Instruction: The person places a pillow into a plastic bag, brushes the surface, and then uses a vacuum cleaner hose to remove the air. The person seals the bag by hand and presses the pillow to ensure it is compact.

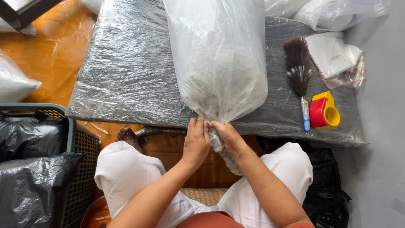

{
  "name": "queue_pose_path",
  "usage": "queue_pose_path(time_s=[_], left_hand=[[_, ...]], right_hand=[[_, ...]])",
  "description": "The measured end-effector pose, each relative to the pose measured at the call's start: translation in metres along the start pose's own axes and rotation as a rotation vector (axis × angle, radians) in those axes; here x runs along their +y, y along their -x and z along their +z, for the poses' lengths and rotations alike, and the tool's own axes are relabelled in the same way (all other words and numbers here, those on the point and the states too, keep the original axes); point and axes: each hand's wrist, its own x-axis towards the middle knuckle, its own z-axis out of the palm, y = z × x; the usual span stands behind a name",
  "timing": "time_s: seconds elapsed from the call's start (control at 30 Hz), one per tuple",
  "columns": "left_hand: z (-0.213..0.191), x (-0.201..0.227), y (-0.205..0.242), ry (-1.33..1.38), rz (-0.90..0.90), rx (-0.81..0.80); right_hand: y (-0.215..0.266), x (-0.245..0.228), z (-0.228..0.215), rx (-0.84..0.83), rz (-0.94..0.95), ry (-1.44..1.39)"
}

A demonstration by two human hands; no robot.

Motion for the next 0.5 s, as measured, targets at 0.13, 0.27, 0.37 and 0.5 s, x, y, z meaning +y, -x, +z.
queue_pose_path(time_s=[0.13, 0.27, 0.37, 0.5], left_hand=[[0.003, -0.001, -0.004, -0.092, 0.035, 0.000], [0.014, -0.017, -0.009, -0.074, 0.013, -0.021], [0.014, -0.015, -0.005, -0.074, 0.024, -0.038], [0.034, -0.033, -0.001, -0.128, 0.053, -0.041]], right_hand=[[-0.010, 0.009, -0.006, -0.049, 0.004, -0.096], [0.008, -0.019, 0.008, -0.157, 0.126, -0.382], [-0.010, -0.011, 0.003, -0.229, 0.113, -0.287], [0.027, -0.025, 0.014, -0.256, -0.122, -0.109]])
